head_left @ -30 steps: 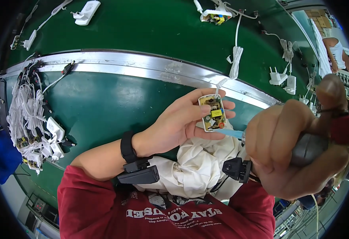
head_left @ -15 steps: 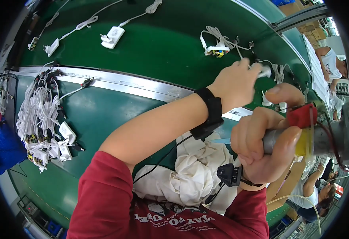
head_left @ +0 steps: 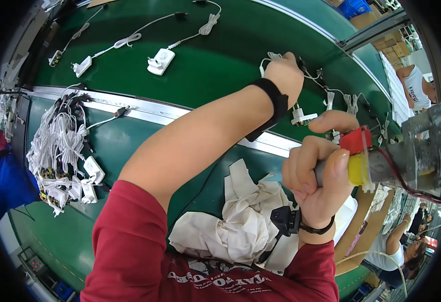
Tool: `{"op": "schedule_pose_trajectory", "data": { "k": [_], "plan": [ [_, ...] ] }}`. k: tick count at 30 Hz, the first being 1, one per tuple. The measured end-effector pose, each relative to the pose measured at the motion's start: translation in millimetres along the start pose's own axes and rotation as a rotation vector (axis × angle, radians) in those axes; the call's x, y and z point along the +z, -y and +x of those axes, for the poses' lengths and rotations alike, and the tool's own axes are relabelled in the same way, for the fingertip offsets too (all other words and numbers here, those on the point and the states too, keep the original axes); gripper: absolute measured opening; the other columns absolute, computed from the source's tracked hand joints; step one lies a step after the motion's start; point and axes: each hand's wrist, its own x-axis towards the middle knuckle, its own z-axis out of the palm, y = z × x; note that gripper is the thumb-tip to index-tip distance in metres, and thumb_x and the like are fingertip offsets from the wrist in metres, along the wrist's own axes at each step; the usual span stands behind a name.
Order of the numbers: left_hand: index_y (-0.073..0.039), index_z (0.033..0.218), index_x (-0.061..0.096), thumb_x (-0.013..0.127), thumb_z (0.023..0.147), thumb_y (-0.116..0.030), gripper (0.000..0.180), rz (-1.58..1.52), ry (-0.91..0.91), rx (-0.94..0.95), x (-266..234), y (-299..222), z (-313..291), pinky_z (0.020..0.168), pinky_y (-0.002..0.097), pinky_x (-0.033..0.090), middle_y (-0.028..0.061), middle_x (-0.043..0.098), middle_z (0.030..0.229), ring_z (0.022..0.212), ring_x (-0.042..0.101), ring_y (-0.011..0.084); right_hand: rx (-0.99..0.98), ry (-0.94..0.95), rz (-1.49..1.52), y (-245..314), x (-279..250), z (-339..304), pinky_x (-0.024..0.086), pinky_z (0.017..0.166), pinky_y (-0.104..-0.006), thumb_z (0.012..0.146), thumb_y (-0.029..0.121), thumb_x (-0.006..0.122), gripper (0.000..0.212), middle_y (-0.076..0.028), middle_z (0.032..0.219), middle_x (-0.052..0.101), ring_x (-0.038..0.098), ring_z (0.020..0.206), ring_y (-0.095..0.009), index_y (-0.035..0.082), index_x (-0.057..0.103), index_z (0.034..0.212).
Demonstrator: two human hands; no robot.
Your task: The person picks up a circuit board and places it into a white plastic housing, then applies glue to the components using a dispenser. The person then sets the assembled unit onto the conveyor belt and repeats the process.
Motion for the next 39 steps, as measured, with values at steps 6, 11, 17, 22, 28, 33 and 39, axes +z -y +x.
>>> {"op": "schedule_pose_trajectory", "data": {
  "k": [6, 11, 17, 22, 28, 33, 39],
  "plan": [
    [-0.001, 0.091, 0.068, 0.056, 0.077, -0.016, 0.024, -0.05, 0.303, 0.086, -53, 24, 10, 0.072, 0.0362, 0.053, 0.0169, 0.066, 0.093, 0.089, 0.065, 0.0273, -0.029, 0.025, -0.018, -2, -3, 2, 0.022, 0.036, -0.0215, 0.095, 0.043, 0.046, 0.047, 0.002, 0.048, 0.033, 0.028, 0.036, -0.006, 0.0, 0.035, 0.109],
    [-0.004, 0.092, 0.067, 0.061, 0.081, -0.021, 0.021, -0.849, -0.213, -0.108, -67, 63, -1, 0.072, 0.0372, 0.051, 0.0157, 0.067, 0.083, 0.084, 0.064, 0.0298, -0.039, 0.013, -0.021, -3, -1, 2, 0.022, 0.035, -0.0213, 0.095, 0.041, 0.047, 0.045, 0.003, 0.047, 0.032, 0.028, 0.036, -0.005, -0.001, 0.036, 0.107],
    [-0.006, 0.093, 0.058, 0.067, 0.081, -0.024, 0.023, -0.335, -0.474, -0.229, -35, 62, -92, 0.067, 0.0369, 0.049, 0.0124, 0.057, 0.083, 0.082, 0.057, 0.0295, -0.044, -0.03, -0.04, -6, -1, 4, 0.022, 0.035, -0.0211, 0.096, 0.039, 0.045, 0.042, 0.003, 0.046, 0.031, 0.027, 0.035, -0.005, -0.001, 0.037, 0.106],
    [-0.006, 0.09, 0.058, 0.067, 0.08, -0.024, 0.022, -0.139, -0.23, -0.085, -37, 63, -116, 0.065, 0.0364, 0.049, 0.0112, 0.055, 0.086, 0.082, 0.058, 0.0292, -0.042, -0.065, 0.041, -6, 0, 3, 0.023, 0.037, -0.0206, 0.094, 0.035, 0.049, 0.04, 0.004, 0.049, 0.034, 0.029, 0.038, -0.004, -0.002, 0.04, 0.105],
    [-0.006, 0.1, 0.056, 0.06, 0.088, -0.021, 0.021, -0.741, 0.247, -0.265, -55, 48, -108, 0.059, 0.0306, 0.047, 0.0079, 0.06, 0.097, 0.076, 0.06, 0.0171, -0.03, -0.124, -0.013, -3, -3, 4, 0.02, 0.035, -0.0211, 0.096, 0.038, 0.044, 0.041, 0.004, 0.046, 0.03, 0.026, 0.035, -0.004, -0.001, 0.039, 0.106],
    [-0.007, 0.118, 0.045, 0.051, 0.094, -0.02, 0.027, -1.858, 0.318, -0.582, -45, -9, -155, 0.061, 0.0254, 0.05, 0.0071, 0.06, 0.108, 0.091, 0.061, 0.0123, -0.062, -0.178, -0.07, -1, -13, 12, 0.019, 0.035, -0.0216, 0.097, 0.038, 0.042, 0.04, 0.004, 0.046, 0.03, 0.025, 0.035, -0.004, -0.001, 0.04, 0.106],
    [-0.007, 0.127, 0.036, 0.049, 0.095, -0.01, 0.035, -2.265, 0.47, -0.448, -9, -47, -191, 0.078, 0.0326, 0.056, 0.0096, 0.054, 0.118, 0.107, 0.057, 0.0172, -0.08, -0.177, -0.09, -7, -15, 22, 0.019, 0.035, -0.0219, 0.098, 0.037, 0.038, 0.036, 0.004, 0.048, 0.03, 0.024, 0.036, -0.005, 0.002, 0.04, 0.106]
  ]
}}
